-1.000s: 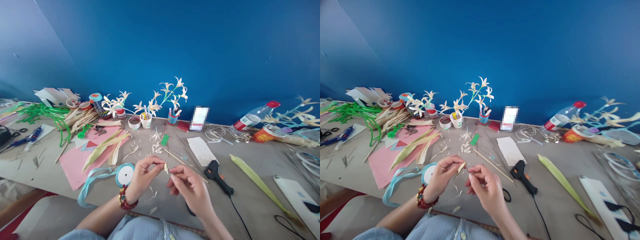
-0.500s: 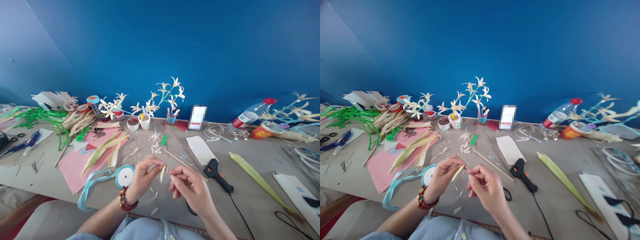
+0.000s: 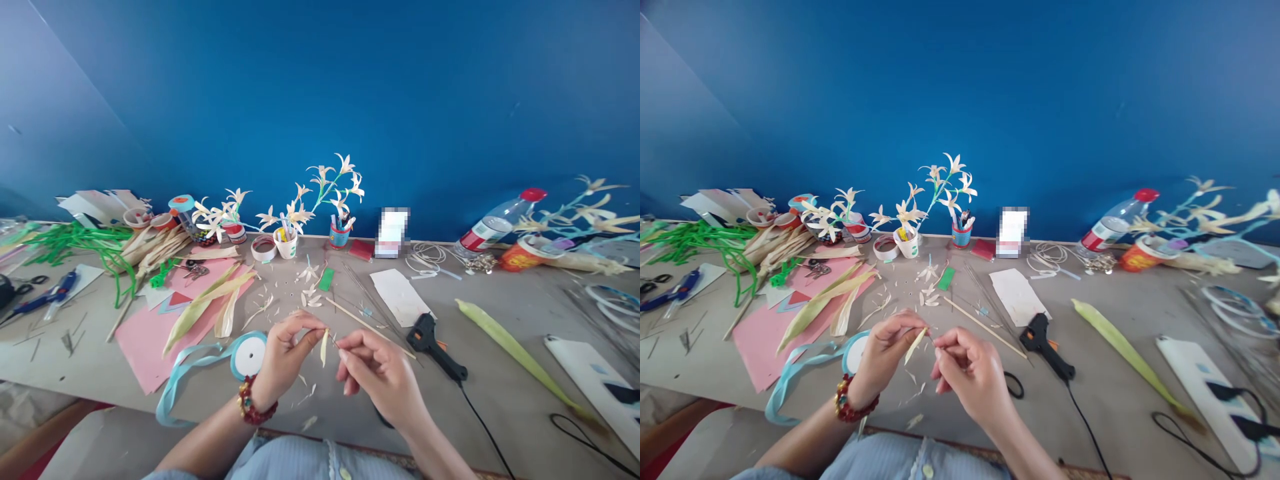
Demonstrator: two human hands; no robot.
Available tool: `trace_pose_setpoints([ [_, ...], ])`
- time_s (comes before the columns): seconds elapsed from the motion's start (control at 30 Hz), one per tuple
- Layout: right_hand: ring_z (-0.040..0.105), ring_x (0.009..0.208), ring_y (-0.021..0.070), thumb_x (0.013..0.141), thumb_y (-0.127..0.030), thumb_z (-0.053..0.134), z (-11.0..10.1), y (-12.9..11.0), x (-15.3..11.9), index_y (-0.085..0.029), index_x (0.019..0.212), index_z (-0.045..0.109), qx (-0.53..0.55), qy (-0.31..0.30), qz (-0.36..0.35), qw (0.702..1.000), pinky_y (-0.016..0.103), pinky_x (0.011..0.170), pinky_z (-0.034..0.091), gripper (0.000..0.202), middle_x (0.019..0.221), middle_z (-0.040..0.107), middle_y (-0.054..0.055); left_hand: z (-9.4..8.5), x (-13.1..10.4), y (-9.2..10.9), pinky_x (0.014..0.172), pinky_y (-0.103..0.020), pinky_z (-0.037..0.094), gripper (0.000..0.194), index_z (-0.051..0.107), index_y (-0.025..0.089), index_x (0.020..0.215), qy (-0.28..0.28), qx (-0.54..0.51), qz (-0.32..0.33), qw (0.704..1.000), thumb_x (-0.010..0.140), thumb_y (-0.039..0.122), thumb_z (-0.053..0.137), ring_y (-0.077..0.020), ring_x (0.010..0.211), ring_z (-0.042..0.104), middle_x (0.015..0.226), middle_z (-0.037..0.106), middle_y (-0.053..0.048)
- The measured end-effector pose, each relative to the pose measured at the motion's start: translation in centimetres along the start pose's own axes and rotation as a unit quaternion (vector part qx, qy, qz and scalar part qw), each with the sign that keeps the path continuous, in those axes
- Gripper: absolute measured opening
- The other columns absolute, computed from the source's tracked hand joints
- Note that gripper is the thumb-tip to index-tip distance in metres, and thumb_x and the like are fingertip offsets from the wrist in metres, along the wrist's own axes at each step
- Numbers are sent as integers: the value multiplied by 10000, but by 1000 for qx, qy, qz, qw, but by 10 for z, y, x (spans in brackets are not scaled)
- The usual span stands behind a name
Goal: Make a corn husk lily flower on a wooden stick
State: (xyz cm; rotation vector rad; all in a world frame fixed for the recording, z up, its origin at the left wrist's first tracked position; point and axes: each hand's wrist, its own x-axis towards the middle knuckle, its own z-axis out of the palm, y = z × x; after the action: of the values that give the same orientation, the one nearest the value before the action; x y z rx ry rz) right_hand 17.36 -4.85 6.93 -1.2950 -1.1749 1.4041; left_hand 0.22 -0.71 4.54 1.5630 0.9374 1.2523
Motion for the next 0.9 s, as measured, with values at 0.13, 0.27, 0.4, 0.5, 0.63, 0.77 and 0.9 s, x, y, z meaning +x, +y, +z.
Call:
trace_pose_setpoints([
  [0.13,591,404,106,820,-358,633,-1,3,2,-185,819,605,-1,-17,-1,1000,195,442,481,175,550,661,-20,-1,0,-2,759,-323,472,100,724,195,891,-1,16,36,999,894,180,625,-182,777,620,786,706,-54],
  [0.27,592,408,103,826,-348,626,0,1,1,-181,823,610,3,-12,0,1000,192,446,479,168,554,666,-15,-2,0,-4,767,-325,474,105,724,201,892,1,23,41,999,892,169,625,-184,787,622,793,705,-53],
  [0.4,585,409,98,834,-350,627,1,-1,0,-175,826,610,11,-2,-2,1000,192,449,483,176,559,668,-12,-2,-1,-6,745,-319,470,90,713,198,880,3,3,15,1000,895,189,624,-183,775,616,794,703,-52],
  [0.5,591,409,102,826,-360,639,0,2,1,-174,828,605,15,-14,1,1000,196,447,488,189,552,662,-16,-1,-2,-7,754,-322,470,88,712,198,883,3,3,11,1000,896,191,625,-184,785,616,795,703,-51],
  [0.63,592,413,98,831,-345,629,0,4,2,-173,834,607,16,-16,2,1000,193,453,484,174,558,664,-19,-2,-2,-7,770,-328,472,93,716,203,894,4,13,28,1000,894,175,628,-183,794,619,804,708,-51],
  [0.77,587,417,96,838,-348,623,2,1,0,-174,835,608,18,-10,2,1000,193,458,483,175,564,667,-16,-2,-2,-6,759,-326,477,96,711,206,891,6,11,31,999,900,175,620,-182,792,621,800,706,-51],
  [0.9,584,414,93,829,-331,624,3,-1,1,-175,822,608,17,-9,2,1000,189,454,473,157,554,658,-21,-1,-2,-6,747,-322,485,95,710,211,893,8,17,37,999,895,168,625,-179,783,624,797,706,-46],
])
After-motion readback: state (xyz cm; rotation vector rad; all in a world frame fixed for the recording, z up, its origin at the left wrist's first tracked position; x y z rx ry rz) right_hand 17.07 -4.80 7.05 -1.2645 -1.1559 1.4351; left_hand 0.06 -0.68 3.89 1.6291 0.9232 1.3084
